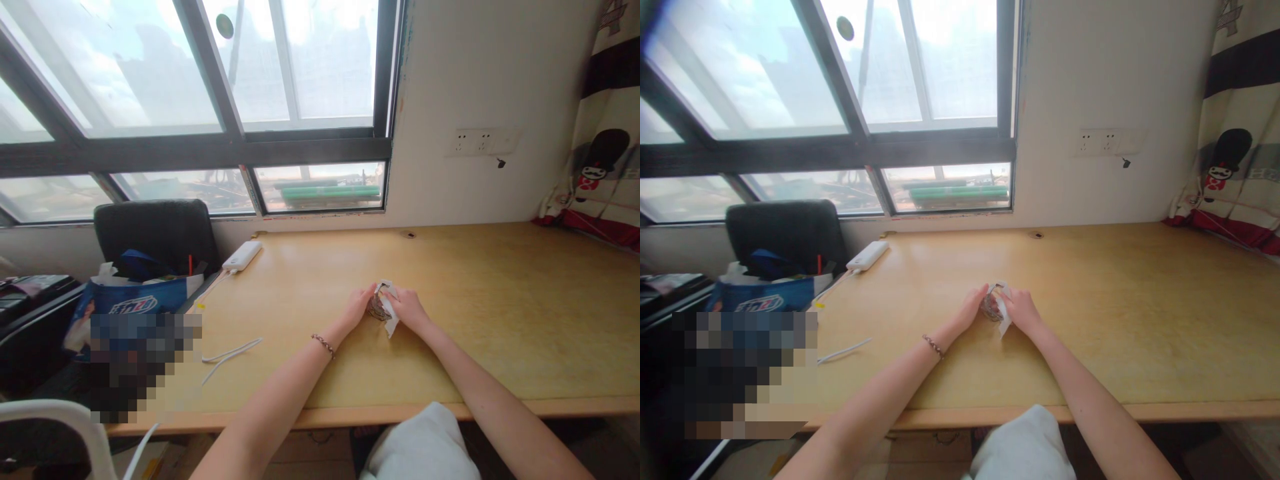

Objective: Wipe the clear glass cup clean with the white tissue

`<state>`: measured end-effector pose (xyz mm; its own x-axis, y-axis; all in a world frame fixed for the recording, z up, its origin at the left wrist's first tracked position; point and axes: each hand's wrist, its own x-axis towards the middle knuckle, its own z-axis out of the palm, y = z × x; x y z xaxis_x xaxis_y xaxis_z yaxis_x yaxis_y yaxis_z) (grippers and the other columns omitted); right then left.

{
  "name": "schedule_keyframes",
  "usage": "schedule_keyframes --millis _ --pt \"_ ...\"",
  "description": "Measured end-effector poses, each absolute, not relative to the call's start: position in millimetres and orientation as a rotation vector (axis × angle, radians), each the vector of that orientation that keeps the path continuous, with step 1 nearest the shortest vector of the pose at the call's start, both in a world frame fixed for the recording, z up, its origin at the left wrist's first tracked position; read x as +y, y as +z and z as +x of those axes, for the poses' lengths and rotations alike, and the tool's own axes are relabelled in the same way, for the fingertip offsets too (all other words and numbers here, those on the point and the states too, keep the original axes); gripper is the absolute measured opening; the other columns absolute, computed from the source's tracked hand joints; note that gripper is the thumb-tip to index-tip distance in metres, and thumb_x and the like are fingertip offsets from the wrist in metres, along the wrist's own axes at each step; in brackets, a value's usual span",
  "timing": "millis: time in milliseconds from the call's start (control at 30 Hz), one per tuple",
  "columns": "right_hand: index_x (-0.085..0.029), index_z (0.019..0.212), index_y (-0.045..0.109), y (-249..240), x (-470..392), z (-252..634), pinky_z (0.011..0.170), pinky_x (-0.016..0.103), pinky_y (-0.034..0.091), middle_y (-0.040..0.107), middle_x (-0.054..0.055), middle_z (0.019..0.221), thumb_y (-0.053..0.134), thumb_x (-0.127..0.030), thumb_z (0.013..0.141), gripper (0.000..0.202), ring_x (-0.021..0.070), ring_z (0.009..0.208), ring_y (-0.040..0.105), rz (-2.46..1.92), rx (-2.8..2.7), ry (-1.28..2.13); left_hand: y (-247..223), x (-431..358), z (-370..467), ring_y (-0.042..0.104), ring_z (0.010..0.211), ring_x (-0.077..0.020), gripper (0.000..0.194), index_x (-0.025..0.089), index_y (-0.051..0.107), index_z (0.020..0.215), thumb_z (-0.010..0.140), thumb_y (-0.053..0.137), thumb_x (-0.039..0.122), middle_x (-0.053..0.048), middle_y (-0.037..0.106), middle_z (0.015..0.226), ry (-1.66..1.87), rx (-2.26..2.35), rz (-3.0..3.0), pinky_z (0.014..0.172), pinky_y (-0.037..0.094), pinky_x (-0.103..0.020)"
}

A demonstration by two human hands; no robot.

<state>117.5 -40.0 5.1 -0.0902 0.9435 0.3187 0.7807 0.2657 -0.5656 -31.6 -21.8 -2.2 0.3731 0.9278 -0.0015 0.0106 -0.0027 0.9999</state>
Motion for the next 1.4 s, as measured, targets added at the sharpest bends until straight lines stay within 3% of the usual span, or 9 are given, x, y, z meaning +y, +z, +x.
schedule_keyframes --millis 167,267,433,667,900,1033,1167,1300,1400 --pt "-0.015 0.072 0.062 2 -38 120 0.051 0.022 0.034 0.063 0.007 0.060 0.029 -0.038 0.085 0.042 0.0154 0.054 0.056 -1.677 -1.743 0.318 -1 -27 -30 0.054 0.061 -0.0149 0.052 0.009 0.062 0.080 0.067 0.050 0.057 -0.007 0.061 0.068 0.881 0.835 1.586 0.053 0.039 -0.024" --pt "-0.015 0.068 0.063 2 -38 122 0.048 0.022 0.033 0.062 0.008 0.057 0.025 -0.041 0.085 0.049 0.0158 0.052 0.055 -1.772 -1.703 0.302 1 -31 -29 0.054 0.065 -0.0155 0.042 0.011 0.062 0.082 0.062 0.061 0.048 -0.005 0.062 0.071 0.890 0.837 1.738 0.057 0.040 -0.024" --pt "-0.017 0.059 0.062 6 -40 125 0.050 0.023 0.031 0.063 0.010 0.060 0.027 -0.049 0.084 0.053 0.0165 0.055 0.056 -1.835 -1.744 0.177 1 -32 -28 0.055 0.061 -0.0145 0.038 0.010 0.060 0.080 0.066 0.059 0.046 -0.005 0.062 0.070 0.911 0.830 1.676 0.056 0.042 -0.024" --pt "-0.017 0.070 0.062 4 -38 124 0.052 0.022 0.032 0.063 0.006 0.062 0.037 -0.043 0.081 0.038 0.0155 0.056 0.055 -1.670 -1.751 0.229 0 -26 -30 0.059 0.062 -0.0160 0.042 0.009 0.059 0.090 0.068 0.056 0.044 -0.008 0.062 0.074 0.897 0.839 1.473 0.054 0.043 -0.024" --pt "-0.016 0.071 0.058 3 -40 123 0.055 0.022 0.034 0.062 0.006 0.064 0.043 -0.039 0.078 0.028 0.0155 0.059 0.054 -1.651 -1.815 0.217 3 -32 -31 0.055 0.064 -0.0145 0.034 0.010 0.062 0.076 0.064 0.060 0.042 -0.004 0.061 0.069 0.956 0.860 1.622 0.059 0.043 -0.024" --pt "-0.016 0.077 0.059 8 -47 121 0.055 0.022 0.032 0.061 0.006 0.064 0.035 -0.037 0.083 0.032 0.0149 0.059 0.053 -1.562 -1.824 0.097 4 -33 -31 0.056 0.055 -0.0146 0.040 0.008 0.061 0.080 0.066 0.056 0.045 -0.007 0.061 0.068 0.905 0.806 1.438 0.050 0.045 -0.025" --pt "-0.014 0.074 0.060 13 -50 119 0.052 0.021 0.030 0.057 0.002 0.057 0.036 -0.038 0.082 0.034 0.0110 0.051 0.047 -1.471 -1.750 0.098 6 -29 -34 0.054 0.041 -0.0140 0.047 0.007 0.061 0.070 0.071 0.046 0.051 -0.007 0.059 0.053 0.899 0.856 1.372 0.039 0.039 -0.022" --pt "-0.013 0.057 0.057 13 -44 118 0.045 0.019 0.027 0.049 -0.002 0.046 0.045 -0.044 0.074 0.037 0.0089 0.045 0.040 -1.514 -1.664 0.273 7 -28 -36 0.051 0.036 -0.0124 0.053 0.008 0.059 0.063 0.072 0.040 0.056 -0.006 0.057 0.047 0.909 0.870 1.366 0.036 0.035 -0.021" --pt "-0.013 0.057 0.058 9 -39 118 0.044 0.019 0.029 0.052 -0.002 0.049 0.050 -0.040 0.069 0.031 0.0104 0.048 0.044 -1.558 -1.723 0.504 5 -29 -36 0.049 0.033 -0.0113 0.056 0.008 0.058 0.060 0.071 0.040 0.060 -0.005 0.055 0.043 0.874 0.875 1.375 0.035 0.034 -0.020"
